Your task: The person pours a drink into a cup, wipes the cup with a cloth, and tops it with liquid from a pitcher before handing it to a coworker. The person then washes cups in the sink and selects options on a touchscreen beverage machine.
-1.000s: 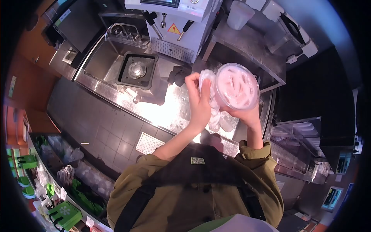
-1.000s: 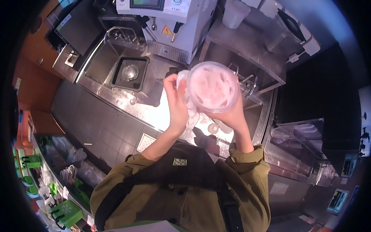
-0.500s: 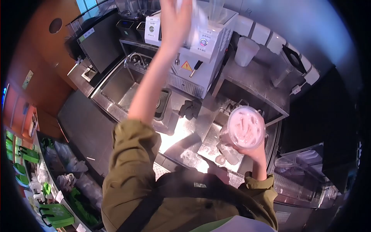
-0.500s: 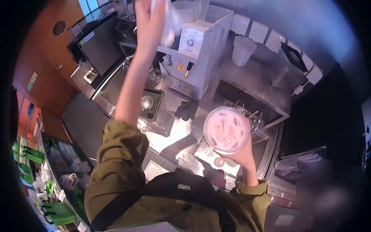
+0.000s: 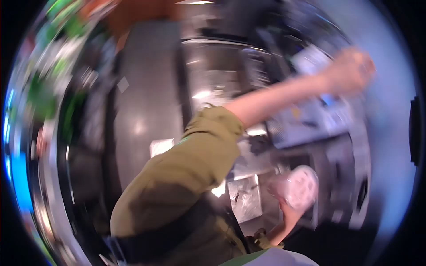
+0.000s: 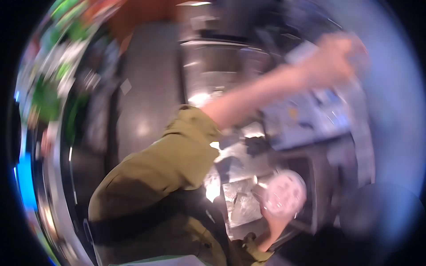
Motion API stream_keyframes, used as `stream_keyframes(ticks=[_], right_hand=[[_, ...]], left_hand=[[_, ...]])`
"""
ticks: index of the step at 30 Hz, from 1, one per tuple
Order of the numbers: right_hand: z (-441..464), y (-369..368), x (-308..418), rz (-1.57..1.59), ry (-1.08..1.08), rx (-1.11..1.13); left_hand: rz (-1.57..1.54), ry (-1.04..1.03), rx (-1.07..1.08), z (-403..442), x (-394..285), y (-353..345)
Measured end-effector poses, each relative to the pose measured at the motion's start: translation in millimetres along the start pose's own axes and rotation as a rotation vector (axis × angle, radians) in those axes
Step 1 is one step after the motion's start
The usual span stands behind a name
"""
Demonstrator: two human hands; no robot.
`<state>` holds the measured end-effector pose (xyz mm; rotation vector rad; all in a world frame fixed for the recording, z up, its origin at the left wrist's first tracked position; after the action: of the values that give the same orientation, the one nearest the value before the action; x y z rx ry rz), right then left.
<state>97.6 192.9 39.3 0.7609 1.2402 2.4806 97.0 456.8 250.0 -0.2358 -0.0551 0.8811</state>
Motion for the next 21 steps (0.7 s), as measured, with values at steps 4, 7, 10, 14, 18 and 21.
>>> stream_keyframes(ticks=[4, 7, 10, 14, 18, 21], right_hand=[[48, -80, 57, 0.419, 0.135, 0.122], [66, -139, 128, 0.674, 0.213, 0.305], [71, -193, 224, 0.855, 0.341, 0.477], [63, -259, 358, 1.033, 0.537, 0.762], [25, -306, 485, 1.117, 0.707, 0.981], [-28, -333, 583, 1.173, 0.796, 1.19]], left_hand=[[0.037, 0.278, -0.033, -55, -69, 190], [0.372, 0.458, -0.059, -107, -114, 306], [0.559, 0.661, -0.226, -154, -187, 412], [0.86, 0.801, -0.437, -215, -271, 508], [1.055, 0.987, -0.66, -254, -361, 575], [1.268, 0.975, -0.743, -264, -420, 606]])
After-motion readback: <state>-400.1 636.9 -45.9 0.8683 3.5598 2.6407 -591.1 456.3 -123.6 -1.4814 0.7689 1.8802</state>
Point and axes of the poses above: each hand's wrist, its own z-axis towards the middle knuckle, its own y-axis out of the back of the hand, x = y × z, the point moved 7 cm from there along z, towards the middle knuckle, and after that the axes turned 11 degrees about -y, right-handed, at the moved point
